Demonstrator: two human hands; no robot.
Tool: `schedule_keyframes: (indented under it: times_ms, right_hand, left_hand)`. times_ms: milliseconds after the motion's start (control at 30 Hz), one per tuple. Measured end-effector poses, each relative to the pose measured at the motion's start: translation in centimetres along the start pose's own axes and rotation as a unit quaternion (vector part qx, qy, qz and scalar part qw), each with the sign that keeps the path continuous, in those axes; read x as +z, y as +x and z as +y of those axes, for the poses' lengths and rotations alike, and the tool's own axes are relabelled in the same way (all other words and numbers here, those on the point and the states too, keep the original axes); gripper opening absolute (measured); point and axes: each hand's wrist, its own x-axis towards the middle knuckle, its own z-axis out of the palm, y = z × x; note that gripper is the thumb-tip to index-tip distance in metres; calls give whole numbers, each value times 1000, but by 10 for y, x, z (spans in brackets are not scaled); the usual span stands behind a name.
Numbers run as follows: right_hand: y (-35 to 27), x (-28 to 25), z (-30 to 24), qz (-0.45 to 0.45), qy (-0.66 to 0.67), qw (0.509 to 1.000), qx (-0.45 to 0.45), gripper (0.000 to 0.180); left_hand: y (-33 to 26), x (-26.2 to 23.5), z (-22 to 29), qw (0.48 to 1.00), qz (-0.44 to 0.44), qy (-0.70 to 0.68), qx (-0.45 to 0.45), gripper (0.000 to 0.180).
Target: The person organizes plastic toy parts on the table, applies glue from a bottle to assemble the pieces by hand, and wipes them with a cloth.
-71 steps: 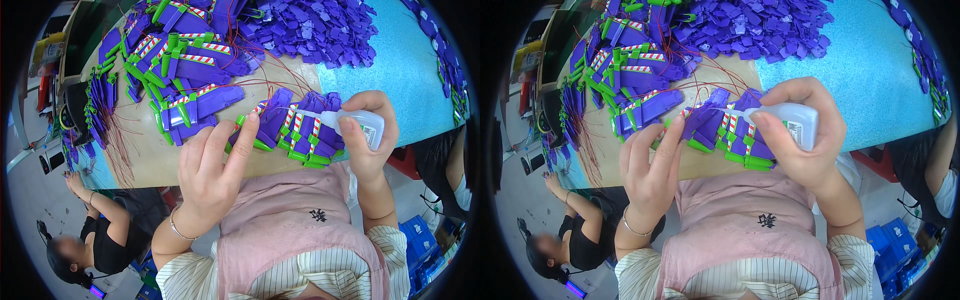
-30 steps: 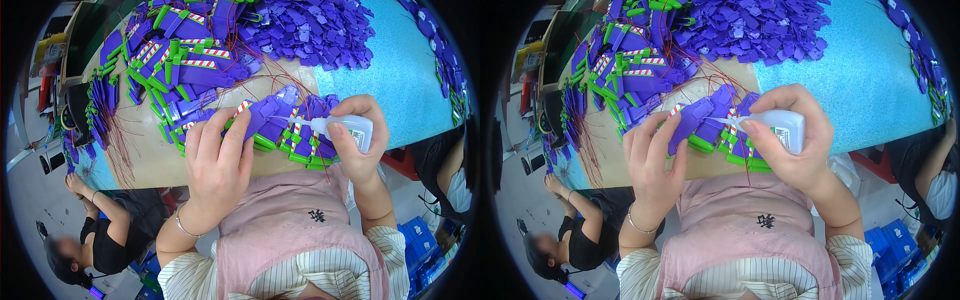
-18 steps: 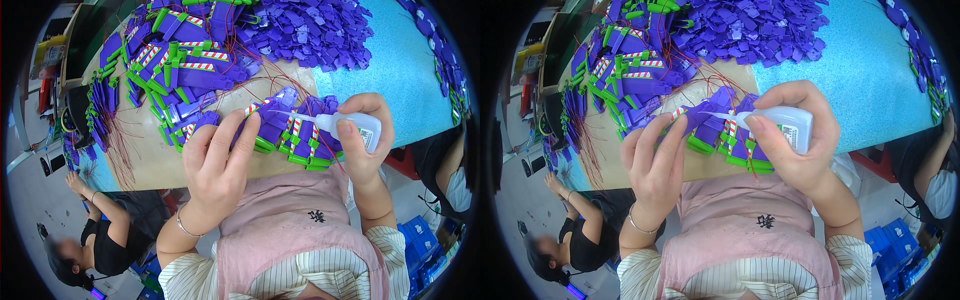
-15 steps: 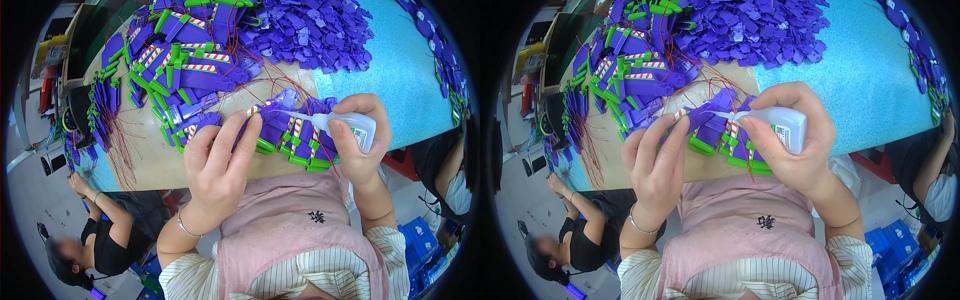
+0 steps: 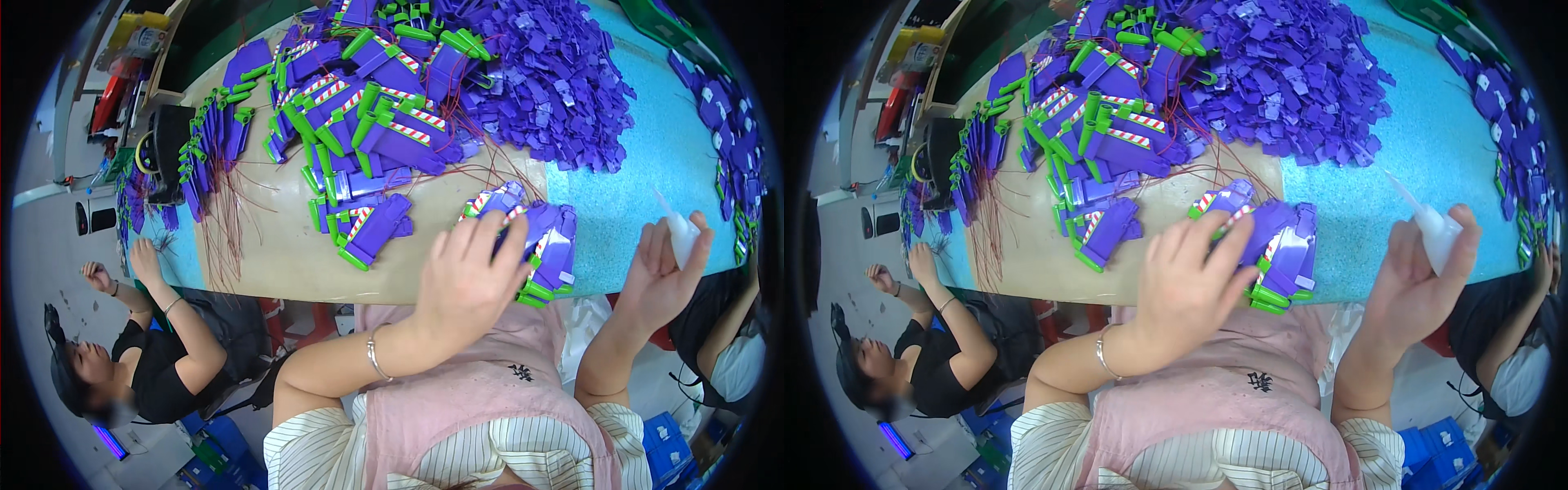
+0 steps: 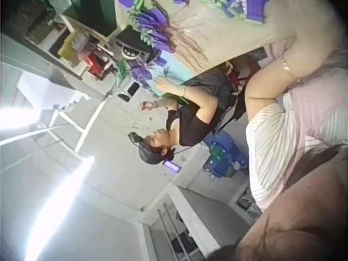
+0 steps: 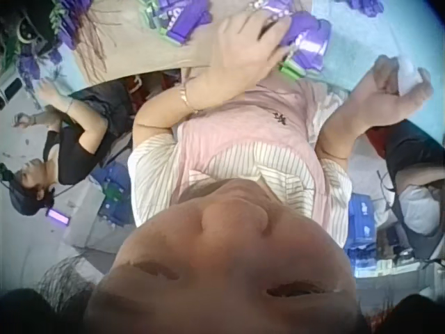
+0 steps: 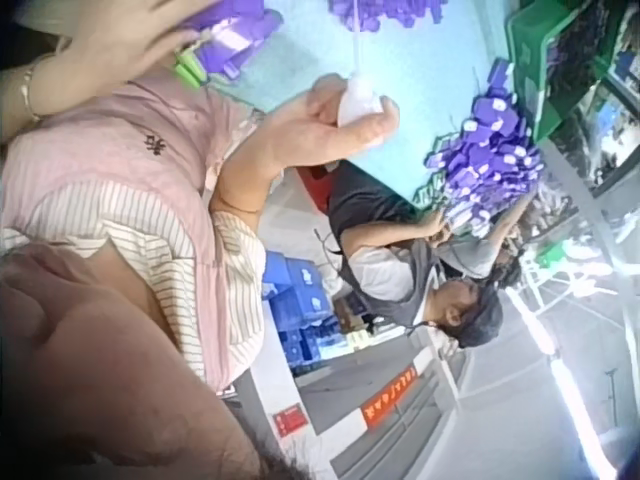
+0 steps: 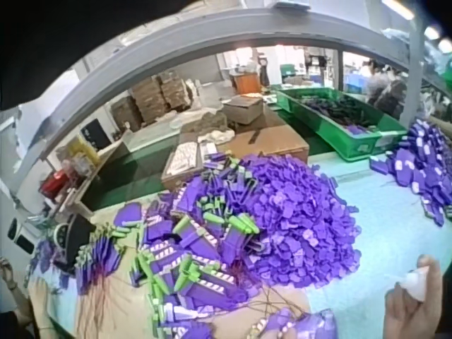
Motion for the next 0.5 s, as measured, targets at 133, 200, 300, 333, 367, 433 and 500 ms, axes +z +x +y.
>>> schedule_keyframes:
  times_ms: [133, 200, 300, 333, 367, 433, 500]
  right_hand:
    - [0, -3, -8, -16, 1, 1000, -2, 31]
    - [-5, -4, -3, 1, -48, 999, -5, 29]
    - [-11, 5, 4, 9, -110, 993, 33, 23]
    - [-13, 5, 8, 22, -120, 991, 50, 20]
    - [-15, 7, 10, 17, -133, 989, 66, 19]
    - [-18, 10, 14, 18, -161, 982, 93, 18]
    - [-22, 17, 19, 31, -217, 970, 104, 17]
  left_hand:
    - [16, -19, -21, 994, 53, 72, 65, 35]
    - [27, -28, -54, 964, 147, 202, 87, 31]
    - [43, -50, -85, 951, 63, 286, 98, 37]
    - [42, -52, -95, 955, 50, 268, 114, 39]
    - [41, -55, -99, 939, 50, 311, 135, 41]
    - [39, -62, -98, 947, 20, 297, 123, 40]
    - [37, -67, -90, 961, 20, 258, 100, 45]
